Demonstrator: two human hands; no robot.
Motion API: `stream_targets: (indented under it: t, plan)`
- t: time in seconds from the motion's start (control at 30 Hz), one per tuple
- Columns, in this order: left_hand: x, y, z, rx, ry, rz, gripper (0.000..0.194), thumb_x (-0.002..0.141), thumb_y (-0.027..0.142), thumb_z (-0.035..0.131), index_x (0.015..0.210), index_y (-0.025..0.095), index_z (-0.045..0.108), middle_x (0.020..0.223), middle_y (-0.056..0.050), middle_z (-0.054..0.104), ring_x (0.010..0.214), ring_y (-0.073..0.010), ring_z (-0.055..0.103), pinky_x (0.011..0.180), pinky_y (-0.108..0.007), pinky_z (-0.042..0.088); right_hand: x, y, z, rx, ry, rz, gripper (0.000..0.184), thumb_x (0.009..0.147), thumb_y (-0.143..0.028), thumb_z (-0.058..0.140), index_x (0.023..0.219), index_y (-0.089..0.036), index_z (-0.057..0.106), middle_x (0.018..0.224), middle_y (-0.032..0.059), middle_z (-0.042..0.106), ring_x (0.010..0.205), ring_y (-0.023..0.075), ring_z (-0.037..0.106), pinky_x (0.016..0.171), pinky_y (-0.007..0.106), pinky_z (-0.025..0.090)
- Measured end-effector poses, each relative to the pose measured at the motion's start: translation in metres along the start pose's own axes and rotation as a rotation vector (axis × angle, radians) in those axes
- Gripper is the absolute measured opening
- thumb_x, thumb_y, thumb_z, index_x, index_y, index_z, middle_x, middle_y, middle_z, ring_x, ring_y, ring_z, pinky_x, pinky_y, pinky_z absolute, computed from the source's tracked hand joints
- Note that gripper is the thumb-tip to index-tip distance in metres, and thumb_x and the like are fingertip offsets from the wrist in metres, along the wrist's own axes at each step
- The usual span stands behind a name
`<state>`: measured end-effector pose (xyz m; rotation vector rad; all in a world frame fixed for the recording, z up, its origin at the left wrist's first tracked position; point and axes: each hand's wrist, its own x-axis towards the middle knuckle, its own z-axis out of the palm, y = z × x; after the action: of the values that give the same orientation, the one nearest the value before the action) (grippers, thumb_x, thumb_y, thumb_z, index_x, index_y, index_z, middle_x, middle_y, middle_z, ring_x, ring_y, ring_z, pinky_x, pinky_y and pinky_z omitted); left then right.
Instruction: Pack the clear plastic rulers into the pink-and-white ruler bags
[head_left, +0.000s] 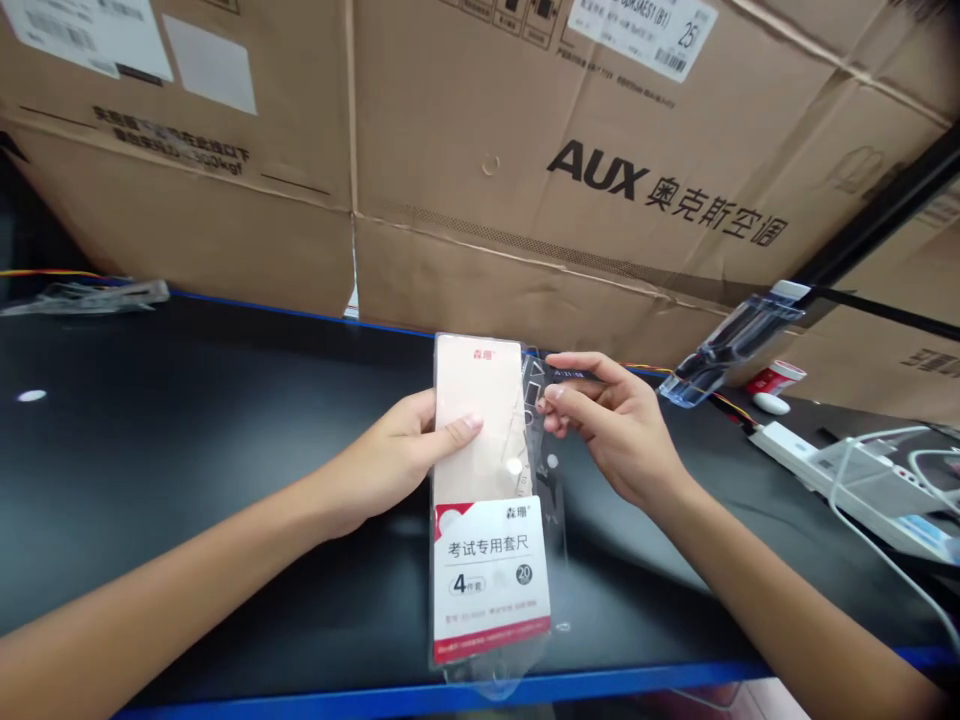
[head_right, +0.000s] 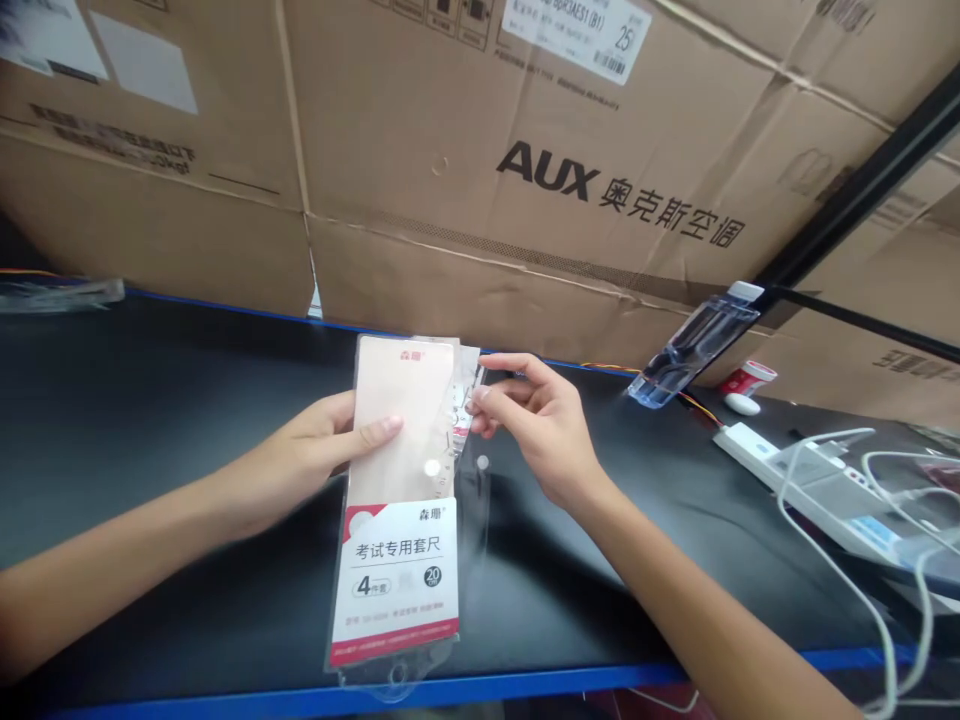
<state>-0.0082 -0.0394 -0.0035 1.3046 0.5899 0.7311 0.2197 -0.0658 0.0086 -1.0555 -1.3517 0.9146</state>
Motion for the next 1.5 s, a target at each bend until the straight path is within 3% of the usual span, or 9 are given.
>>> stream_targets:
  t: [0.2,0.33,0.4,0.6,0.9,1.2,1.33,1.5]
  plan:
    - [0.001,0.002,-0.001,0.013,-0.108,-0.016,0.042,0.092,0.036,0.065,0.13,0.016,0.063,0.114,-0.011,0.075,0.096,-0.0234,0.072,0.081,-0.031,0.057,-0.001,0.006,0.001,-0.051,-0.102,-0.015,0.032,0.081,-0.03,0.077,0.111,-0.021,0.07,0.075,0.0001,0.068,0.064,0.0133,0.063,0.061,0.028,0.054]
    - [0.001,-0.001,-0.005,-0.004,-0.107,-0.027,0.045,0.091,0.038,0.067,0.13,0.017,0.063,0.117,-0.011,0.074,0.1,-0.0245,0.071,0.085,-0.033,0.057,0.0,0.009,0.002,-0.136,0.013,-0.116,0.04,0.076,-0.03,0.082,0.114,-0.025,0.069,0.108,0.0044,0.068,0.093,0.0171,0.064,0.082,0.03,0.055]
    - [0.001,-0.002,-0.006,-0.026,-0.109,-0.039,0.046,0.09,0.038,0.068,0.13,0.017,0.063,0.118,-0.012,0.073,0.101,-0.0252,0.071,0.087,-0.034,0.057,0.002,0.01,0.001,-0.114,0.041,-0.094,0.044,0.075,-0.031,0.084,0.115,-0.025,0.068,0.118,0.0053,0.066,0.103,0.0184,0.063,0.086,0.03,0.054]
    - [0.0,0.0,-0.005,-0.03,-0.179,-0.077,0.043,0.09,0.035,0.068,0.129,0.017,0.065,0.12,-0.012,0.072,0.105,-0.0265,0.07,0.089,-0.034,0.056,0.0,0.009,-0.001,0.092,-0.183,0.147,0.017,0.085,-0.034,0.074,0.096,-0.02,0.074,0.082,0.0021,0.07,0.07,0.0113,0.062,0.069,0.025,0.054]
    - [0.0,0.001,-0.006,-0.06,-0.224,-0.099,0.043,0.093,0.034,0.065,0.132,0.016,0.061,0.121,-0.014,0.071,0.1,-0.024,0.071,0.086,-0.034,0.056,-0.002,0.002,0.0,0.144,-0.204,0.167,0.004,0.083,-0.02,0.074,0.083,-0.017,0.077,0.066,0.0004,0.068,0.058,0.0089,0.06,0.059,0.021,0.051]
    - [-0.002,0.001,-0.006,-0.031,-0.243,-0.098,0.04,0.093,0.032,0.065,0.129,0.016,0.063,0.118,-0.012,0.073,0.098,-0.023,0.071,0.085,-0.032,0.057,-0.005,0.01,0.006,0.09,-0.179,0.154,0.015,0.085,-0.026,0.072,0.075,-0.017,0.066,0.063,-0.0022,0.065,0.055,0.0094,0.059,0.057,0.022,0.047]
    - [-0.002,0.002,-0.004,0.039,-0.25,-0.125,0.04,0.091,0.031,0.068,0.128,0.019,0.064,0.115,-0.01,0.074,0.096,-0.0218,0.071,0.083,-0.03,0.057,-0.008,0.016,0.011,0.041,-0.213,0.182,0.026,0.086,-0.037,0.071,0.073,-0.018,0.06,0.06,-0.003,0.062,0.055,0.0097,0.057,0.056,0.022,0.045]
    - [-0.003,0.005,-0.001,0.134,-0.267,-0.102,0.036,0.086,0.031,0.071,0.12,0.018,0.068,0.121,-0.01,0.071,0.106,-0.0266,0.068,0.091,-0.036,0.055,-0.012,0.02,0.017,0.071,-0.292,0.243,0.028,0.086,-0.043,0.071,0.078,-0.018,0.061,0.064,-0.0028,0.062,0.056,0.0096,0.057,0.056,0.022,0.047]
